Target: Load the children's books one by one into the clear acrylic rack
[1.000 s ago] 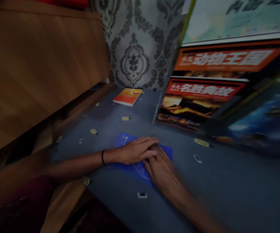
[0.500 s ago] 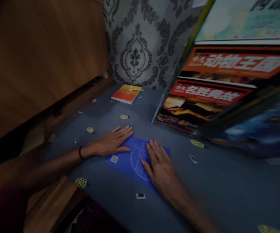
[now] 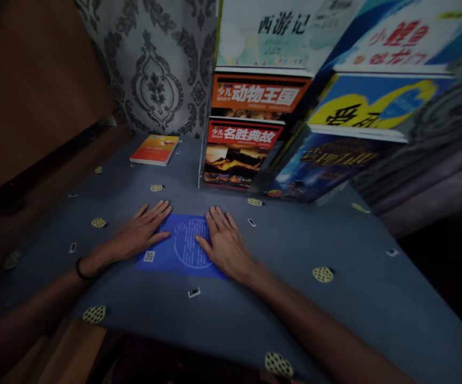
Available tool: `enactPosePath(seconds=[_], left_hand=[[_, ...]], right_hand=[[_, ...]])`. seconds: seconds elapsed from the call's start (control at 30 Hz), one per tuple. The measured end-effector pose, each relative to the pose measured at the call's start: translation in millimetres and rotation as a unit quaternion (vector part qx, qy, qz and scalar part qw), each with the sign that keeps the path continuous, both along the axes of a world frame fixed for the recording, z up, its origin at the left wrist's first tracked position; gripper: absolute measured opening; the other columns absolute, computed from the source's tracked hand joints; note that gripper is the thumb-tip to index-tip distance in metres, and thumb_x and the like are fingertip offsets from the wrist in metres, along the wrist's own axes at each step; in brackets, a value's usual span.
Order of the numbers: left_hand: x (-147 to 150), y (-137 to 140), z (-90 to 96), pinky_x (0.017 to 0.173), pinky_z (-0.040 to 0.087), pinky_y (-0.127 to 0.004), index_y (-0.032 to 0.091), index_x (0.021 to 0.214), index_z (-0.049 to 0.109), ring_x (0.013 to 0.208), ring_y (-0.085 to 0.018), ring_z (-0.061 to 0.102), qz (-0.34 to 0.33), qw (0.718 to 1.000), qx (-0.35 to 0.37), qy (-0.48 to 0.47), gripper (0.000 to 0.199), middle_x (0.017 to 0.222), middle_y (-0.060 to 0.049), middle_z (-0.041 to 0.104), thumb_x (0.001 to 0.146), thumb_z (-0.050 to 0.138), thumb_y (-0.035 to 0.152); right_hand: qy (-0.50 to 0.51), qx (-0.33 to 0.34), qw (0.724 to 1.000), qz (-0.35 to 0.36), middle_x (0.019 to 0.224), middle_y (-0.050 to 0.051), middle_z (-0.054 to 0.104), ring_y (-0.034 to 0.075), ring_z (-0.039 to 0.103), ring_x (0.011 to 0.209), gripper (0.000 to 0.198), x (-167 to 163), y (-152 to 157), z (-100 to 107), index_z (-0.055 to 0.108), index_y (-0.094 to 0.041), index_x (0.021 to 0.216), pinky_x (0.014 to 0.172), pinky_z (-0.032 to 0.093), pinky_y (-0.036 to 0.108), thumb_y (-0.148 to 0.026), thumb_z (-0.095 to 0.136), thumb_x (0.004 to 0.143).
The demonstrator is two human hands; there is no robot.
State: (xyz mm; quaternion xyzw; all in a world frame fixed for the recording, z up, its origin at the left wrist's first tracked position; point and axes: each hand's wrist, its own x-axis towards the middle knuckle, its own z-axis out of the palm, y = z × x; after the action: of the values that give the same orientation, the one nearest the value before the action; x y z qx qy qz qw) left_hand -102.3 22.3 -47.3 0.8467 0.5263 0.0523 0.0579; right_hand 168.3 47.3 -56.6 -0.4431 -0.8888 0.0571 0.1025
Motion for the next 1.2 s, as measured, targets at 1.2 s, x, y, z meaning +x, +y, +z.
enactPosePath(seconds=[1.2], left_hand=[[16, -18, -3.7, 0.118, 0.038, -0.056, 0.019, 0.144, 0.053, 0.15, -0.032, 0.035, 0.071, 0.991, 0.109, 0.023, 0.049, 0.156, -0.015, 0.047, 0.105, 0.034, 0.043]], right_hand=[[0.07, -0.039, 0.99, 0.117, 0.16, 0.02, 0.039, 0.028, 0.03, 0.153, 0.059, -34, -24, 16, 0.044, -0.008, 0.151, 0.125, 0.029, 0.049, -0.042, 0.045, 0.102]])
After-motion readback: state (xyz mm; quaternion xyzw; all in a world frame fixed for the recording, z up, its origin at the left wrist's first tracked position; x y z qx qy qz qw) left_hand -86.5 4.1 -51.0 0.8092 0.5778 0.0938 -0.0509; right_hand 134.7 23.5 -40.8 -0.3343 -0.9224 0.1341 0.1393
